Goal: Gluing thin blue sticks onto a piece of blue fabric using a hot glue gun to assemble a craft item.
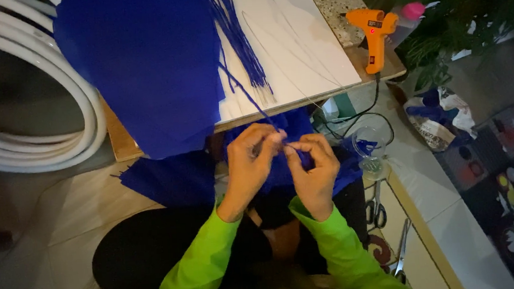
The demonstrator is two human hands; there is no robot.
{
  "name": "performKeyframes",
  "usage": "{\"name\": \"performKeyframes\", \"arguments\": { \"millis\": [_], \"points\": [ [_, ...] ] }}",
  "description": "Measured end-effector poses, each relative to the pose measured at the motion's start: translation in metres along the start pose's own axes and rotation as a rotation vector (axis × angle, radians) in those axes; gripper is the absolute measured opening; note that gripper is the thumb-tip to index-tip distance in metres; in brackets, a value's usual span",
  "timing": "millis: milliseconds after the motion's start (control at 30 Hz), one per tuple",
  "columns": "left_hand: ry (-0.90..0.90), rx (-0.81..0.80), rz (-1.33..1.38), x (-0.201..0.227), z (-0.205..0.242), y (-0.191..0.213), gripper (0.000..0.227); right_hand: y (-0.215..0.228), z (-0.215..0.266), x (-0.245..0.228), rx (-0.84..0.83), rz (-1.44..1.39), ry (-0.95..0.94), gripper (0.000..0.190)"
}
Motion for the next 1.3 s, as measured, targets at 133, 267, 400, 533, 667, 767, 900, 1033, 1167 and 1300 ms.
{"name": "performKeyframes", "arguments": {
  "millis": [133,267,400,533,667,767,900,1033,1167,1300],
  "points": [
    [0.062,-0.064,0.236,-0.008,-0.004,0.006,0.022,-0.002,0.004,0.02,-0.099,-0.279,-0.122,0.007],
    [0.113,-0.267,0.303,-0.016,-0.004,0.001,0.009,-0.008,0.012,0.036,-0.144,-0.593,-0.408,0.009],
    [0.202,-0.275,0.34,-0.015,0.0,-0.003,0.006,-0.012,0.013,0.034,-0.177,-0.662,-0.433,0.007],
    [0.175,-0.253,0.348,-0.007,-0.002,0.001,0.009,-0.012,0.011,0.042,-0.215,-0.753,-0.438,0.009],
    [0.113,-0.255,0.34,0.001,-0.006,0.004,0.009,-0.008,0.008,0.042,-0.256,-0.796,-0.428,0.008],
    [0.08,-0.252,0.335,0.001,-0.006,0.001,0.009,-0.006,0.007,0.043,-0.28,-0.769,-0.371,0.006],
    [0.031,-0.234,0.313,0.005,-0.007,0.0,0.008,-0.003,0.007,0.036,-0.28,-0.715,-0.312,0.005],
    [-0.049,-0.194,0.196,0.014,-0.009,0.001,0.01,0.003,-0.001,0.011,-0.273,-0.411,-0.152,0.004],
    [-0.161,-0.094,-0.15,0.025,-0.007,0.0,0.012,0.004,-0.002,-0.003,-0.158,-0.114,-0.066,0.005],
    [-0.063,-0.15,0.142,-0.003,-0.004,-0.006,0.015,0.004,-0.001,0.006,-0.17,-0.204,-0.126,0.007]
  ]
}}
Point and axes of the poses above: each hand's wrist, its own z-axis away from the middle knuckle, its own y-axis out of the back of the hand, x = y × z, the point moved 4 cm from there along -z, towards the middle knuckle, and after that the axes turned 10 degrees about -x, right-handed, at the moved point
